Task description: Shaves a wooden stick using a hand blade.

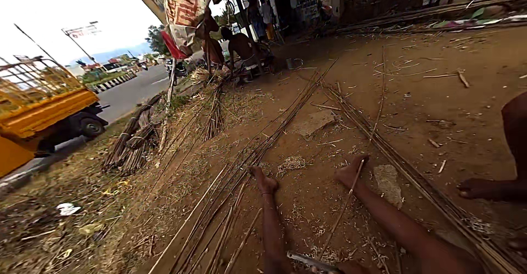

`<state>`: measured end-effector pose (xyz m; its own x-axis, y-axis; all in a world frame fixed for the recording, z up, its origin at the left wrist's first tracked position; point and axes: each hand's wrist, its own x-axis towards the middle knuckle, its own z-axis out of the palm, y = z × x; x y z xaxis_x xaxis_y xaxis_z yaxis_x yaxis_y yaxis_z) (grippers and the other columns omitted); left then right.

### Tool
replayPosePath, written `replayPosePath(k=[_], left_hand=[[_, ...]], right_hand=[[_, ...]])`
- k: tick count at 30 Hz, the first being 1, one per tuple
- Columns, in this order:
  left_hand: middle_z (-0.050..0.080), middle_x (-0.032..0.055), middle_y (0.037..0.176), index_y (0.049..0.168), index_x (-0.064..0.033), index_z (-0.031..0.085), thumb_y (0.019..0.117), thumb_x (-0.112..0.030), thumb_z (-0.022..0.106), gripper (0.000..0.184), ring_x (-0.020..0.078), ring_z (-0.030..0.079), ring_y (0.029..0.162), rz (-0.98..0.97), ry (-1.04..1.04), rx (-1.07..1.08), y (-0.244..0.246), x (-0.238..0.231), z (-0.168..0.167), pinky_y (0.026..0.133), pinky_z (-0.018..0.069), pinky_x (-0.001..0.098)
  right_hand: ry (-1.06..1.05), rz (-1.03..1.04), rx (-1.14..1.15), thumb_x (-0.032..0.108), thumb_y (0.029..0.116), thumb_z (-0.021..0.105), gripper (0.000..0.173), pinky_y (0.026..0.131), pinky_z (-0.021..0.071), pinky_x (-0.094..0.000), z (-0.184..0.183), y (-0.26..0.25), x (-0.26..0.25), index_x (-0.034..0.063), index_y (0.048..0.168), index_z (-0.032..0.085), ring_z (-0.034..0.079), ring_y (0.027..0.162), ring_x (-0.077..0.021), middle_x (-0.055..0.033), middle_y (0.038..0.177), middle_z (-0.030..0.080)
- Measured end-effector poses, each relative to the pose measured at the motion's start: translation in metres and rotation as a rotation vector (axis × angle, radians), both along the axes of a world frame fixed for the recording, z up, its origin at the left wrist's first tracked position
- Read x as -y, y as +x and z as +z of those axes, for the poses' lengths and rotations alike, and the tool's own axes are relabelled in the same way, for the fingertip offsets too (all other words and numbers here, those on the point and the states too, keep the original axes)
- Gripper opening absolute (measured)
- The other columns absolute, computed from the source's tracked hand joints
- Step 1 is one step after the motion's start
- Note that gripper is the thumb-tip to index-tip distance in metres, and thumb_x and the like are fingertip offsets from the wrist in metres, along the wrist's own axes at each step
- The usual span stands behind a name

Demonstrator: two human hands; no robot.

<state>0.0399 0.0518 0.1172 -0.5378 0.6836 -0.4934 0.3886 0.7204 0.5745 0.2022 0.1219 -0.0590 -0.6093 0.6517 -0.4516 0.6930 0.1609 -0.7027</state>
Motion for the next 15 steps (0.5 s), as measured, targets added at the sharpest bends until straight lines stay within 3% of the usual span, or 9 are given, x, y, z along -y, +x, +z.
replayPosePath(k=[2,4,5,7,8,11,12,14,15], left_hand=[[0.072,0.0261,0.105,0.110,0.0065,0.074,0.0990,-0.025,0.068,0.033,0.0391,0.070,0.097,-0.080,-0.010,0.046,-0.013,0.017,-0.062,0.093,0.0533,0.0539],[0.074,0.0189,0.097,0.102,-0.0044,0.078,0.1009,-0.043,0.062,0.042,0.0365,0.071,0.094,-0.123,-0.050,0.033,-0.020,0.037,-0.124,0.089,0.0541,0.0596],[0.075,0.0172,0.094,0.099,-0.0062,0.078,0.1010,-0.047,0.060,0.044,0.0354,0.072,0.093,-0.125,-0.068,0.031,-0.020,0.040,-0.133,0.088,0.0539,0.0599],[0.075,0.0157,0.092,0.096,-0.0069,0.079,0.1017,-0.049,0.057,0.047,0.0336,0.072,0.092,-0.146,-0.088,0.027,-0.024,0.038,-0.133,0.088,0.0542,0.0588],[0.074,0.0148,0.088,0.093,-0.0072,0.078,0.1020,-0.049,0.057,0.048,0.0322,0.072,0.089,-0.152,-0.092,0.022,-0.026,0.036,-0.130,0.086,0.0543,0.0573],[0.072,0.0153,0.084,0.090,-0.0053,0.076,0.1030,-0.049,0.055,0.050,0.0318,0.069,0.084,-0.166,-0.114,0.043,-0.023,0.034,-0.129,0.081,0.0533,0.0553],[0.071,0.0158,0.084,0.090,-0.0048,0.076,0.1030,-0.050,0.055,0.051,0.0323,0.069,0.084,-0.172,-0.121,0.044,-0.021,0.035,-0.130,0.081,0.0535,0.0556],[0.071,0.0158,0.083,0.089,-0.0048,0.074,0.1028,-0.051,0.054,0.052,0.0328,0.070,0.084,-0.186,-0.136,0.017,-0.022,0.039,-0.128,0.080,0.0543,0.0561],[0.071,0.0160,0.083,0.088,-0.0047,0.075,0.1028,-0.051,0.054,0.052,0.0332,0.070,0.084,-0.189,-0.136,0.004,-0.024,0.038,-0.127,0.080,0.0547,0.0567]], right_hand=[[-0.019,-0.163,-0.005,0.048,0.1068,0.045,0.054,0.083,0.0521,-0.0588,-0.013,0.000,-0.021,-0.0009,0.106,0.068,0.067,0.089,-0.0374,-0.0212,0.092,0.067],[-0.074,-0.380,-0.001,0.046,0.1083,0.046,0.053,0.083,0.0503,-0.0557,-0.021,0.006,-0.030,-0.0028,0.107,0.067,0.065,0.088,-0.0358,-0.0213,0.093,0.065],[-0.066,-0.277,0.031,0.046,0.1089,0.043,0.054,0.085,0.0512,-0.0562,-0.017,0.009,-0.024,-0.0027,0.108,0.067,0.066,0.090,-0.0367,-0.0219,0.094,0.066],[0.007,0.050,0.082,0.049,0.1087,0.039,0.056,0.084,0.0516,-0.0600,-0.003,0.009,-0.013,-0.0001,0.108,0.065,0.068,0.092,-0.0388,-0.0219,0.092,0.068],[0.039,0.061,0.083,0.051,0.1076,0.039,0.056,0.082,0.0513,-0.0599,-0.005,0.008,-0.015,0.0016,0.106,0.065,0.068,0.090,-0.0380,-0.0204,0.090,0.068],[-0.029,-0.376,0.035,0.050,0.1070,0.047,0.055,0.081,0.0501,-0.0546,-0.024,0.013,-0.042,-0.0007,0.105,0.067,0.064,0.087,-0.0339,-0.0189,0.090,0.064],[-0.028,-0.340,0.041,0.049,0.1074,0.046,0.055,0.082,0.0504,-0.0549,-0.023,0.015,-0.041,-0.0015,0.105,0.067,0.064,0.087,-0.0345,-0.0196,0.090,0.064],[0.020,-0.001,0.090,0.050,0.1068,0.042,0.054,0.082,0.0517,-0.0581,-0.008,0.012,-0.024,0.0015,0.104,0.066,0.067,0.090,-0.0364,-0.0196,0.091,0.067],[0.045,0.058,0.093,0.051,0.1065,0.042,0.054,0.082,0.0516,-0.0587,-0.005,0.009,-0.023,0.0024,0.104,0.066,0.068,0.090,-0.0365,-0.0190,0.091,0.067]])
